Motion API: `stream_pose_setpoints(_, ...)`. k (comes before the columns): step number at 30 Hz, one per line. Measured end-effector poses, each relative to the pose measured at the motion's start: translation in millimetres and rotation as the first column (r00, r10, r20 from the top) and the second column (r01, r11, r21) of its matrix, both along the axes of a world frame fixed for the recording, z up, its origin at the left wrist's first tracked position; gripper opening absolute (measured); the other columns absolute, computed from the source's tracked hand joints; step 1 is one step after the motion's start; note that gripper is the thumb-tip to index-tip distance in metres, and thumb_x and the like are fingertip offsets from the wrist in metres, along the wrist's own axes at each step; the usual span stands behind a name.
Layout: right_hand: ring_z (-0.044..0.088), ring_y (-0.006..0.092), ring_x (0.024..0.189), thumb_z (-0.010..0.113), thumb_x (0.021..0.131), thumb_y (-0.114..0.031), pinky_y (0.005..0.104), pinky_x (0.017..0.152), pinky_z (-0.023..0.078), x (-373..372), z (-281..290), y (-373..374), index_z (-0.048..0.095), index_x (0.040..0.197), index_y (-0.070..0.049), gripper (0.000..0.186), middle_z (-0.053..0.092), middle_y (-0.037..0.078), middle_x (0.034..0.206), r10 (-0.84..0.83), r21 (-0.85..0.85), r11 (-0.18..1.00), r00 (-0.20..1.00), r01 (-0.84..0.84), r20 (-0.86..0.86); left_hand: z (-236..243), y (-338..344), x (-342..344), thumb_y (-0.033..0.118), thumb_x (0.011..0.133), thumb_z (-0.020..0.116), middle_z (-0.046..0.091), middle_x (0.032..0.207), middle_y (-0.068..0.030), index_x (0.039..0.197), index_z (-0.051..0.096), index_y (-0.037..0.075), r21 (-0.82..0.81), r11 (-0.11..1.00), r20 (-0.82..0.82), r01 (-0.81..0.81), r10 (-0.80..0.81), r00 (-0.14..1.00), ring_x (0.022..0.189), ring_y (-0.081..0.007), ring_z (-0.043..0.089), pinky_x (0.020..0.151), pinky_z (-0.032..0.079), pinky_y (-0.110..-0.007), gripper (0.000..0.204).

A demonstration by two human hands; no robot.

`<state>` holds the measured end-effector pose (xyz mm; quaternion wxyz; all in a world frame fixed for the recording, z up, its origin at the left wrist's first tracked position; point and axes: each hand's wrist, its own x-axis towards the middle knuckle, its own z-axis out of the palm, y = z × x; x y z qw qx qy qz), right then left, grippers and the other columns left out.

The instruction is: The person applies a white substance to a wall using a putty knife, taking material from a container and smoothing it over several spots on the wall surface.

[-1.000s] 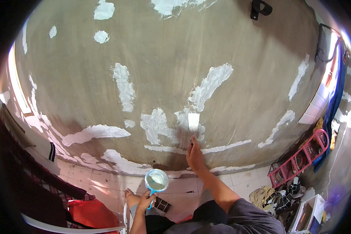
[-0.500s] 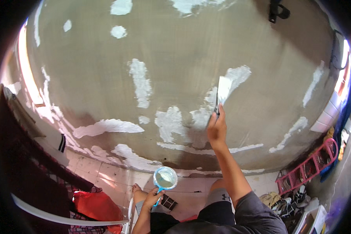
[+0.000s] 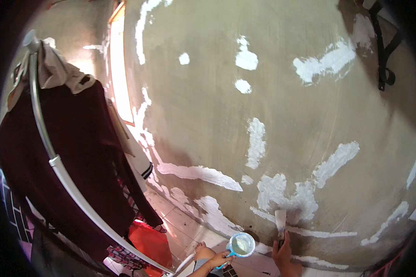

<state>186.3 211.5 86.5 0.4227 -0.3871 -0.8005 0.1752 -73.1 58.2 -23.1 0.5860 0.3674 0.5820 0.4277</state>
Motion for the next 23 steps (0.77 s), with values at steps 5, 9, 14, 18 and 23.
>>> stream_pose_setpoints(5, 0.057, 0.0423, 0.115, 0.068, 0.092, -0.036, 0.0462, 0.098, 0.046, 24.1, -58.0, -8.9, 0.036, 0.142, 0.004, 0.071, 0.054, 0.031, 0.128, 0.013, -0.399, 0.917, 1.000, -0.019, -0.018, -23.7, 0.1, 0.9, 0.039, 0.098, 0.063, 0.058, 0.070, -0.0022, 0.105, 0.063, 0.006, 0.100, 0.994, -0.043, -0.048, 0.053, 0.998, 0.045, -0.0091, 0.049, 0.042, 0.039, -0.025, 0.034)
stream_pose_setpoints(9, 0.055, 0.0454, 0.116, 0.061, 0.096, -0.034, 0.0474, 0.100, 0.044, 52.2, -143.8, -1.9, 0.038, 0.139, 0.007, 0.063, 0.055, 0.033, 0.125, -0.035, -0.474, 0.879, 0.999, 0.048, 0.036, -22.2, -0.7, 3.9, 0.039, 0.098, 0.063, 0.057, 0.069, -0.0011, 0.101, 0.063, 0.005, 0.109, 0.994, -0.090, -0.021, 0.031, 0.995, 0.045, -0.0074, 0.048, 0.041, 0.038, -0.024, 0.034)
stream_pose_setpoints(14, 0.053, 0.0446, 0.117, 0.058, 0.098, -0.032, 0.0487, 0.104, 0.040, 46.2, -118.9, -52.4, 0.043, 0.136, 0.005, 0.056, 0.056, 0.031, 0.124, -0.081, -0.513, 0.854, 0.996, 0.087, 0.033, -18.6, -27.3, 12.1, 0.040, 0.096, 0.065, 0.056, 0.067, 0.0002, 0.093, 0.058, 0.006, 0.191, 0.981, 0.002, -0.020, 0.020, 1.000, 0.044, -0.0062, 0.046, 0.040, 0.036, -0.023, 0.035)
stream_pose_setpoints(18, 0.052, 0.0447, 0.118, 0.059, 0.097, -0.032, 0.0488, 0.104, 0.039, 56.8, -123.6, -45.0, 0.048, 0.133, 0.003, 0.052, 0.056, 0.030, 0.125, -0.067, -0.407, 0.913, 0.995, 0.031, -0.074, -1.7, -13.4, 29.3, 0.040, 0.095, 0.066, 0.055, 0.066, 0.0006, 0.090, 0.056, 0.007, 0.133, 0.991, -0.045, -0.012, 0.018, 0.999, 0.045, -0.0060, 0.046, 0.040, 0.036, -0.023, 0.034)
stream_pose_setpoints(23, 0.051, 0.0412, 0.121, 0.061, 0.095, -0.028, 0.0494, 0.104, 0.038, 63.4, -144.7, -34.1, 0.049, 0.133, 0.002, 0.050, 0.053, 0.029, 0.132, -0.004, -0.434, 0.901, 1.000, 0.011, 0.015, 21.9, -25.1, 47.9, 0.045, 0.093, 0.067, 0.055, 0.066, 0.0012, 0.089, 0.055, 0.008, 0.055, 0.997, 0.046, -0.052, 0.050, 0.998, 0.044, -0.0078, 0.046, 0.041, 0.037, -0.023, 0.039)
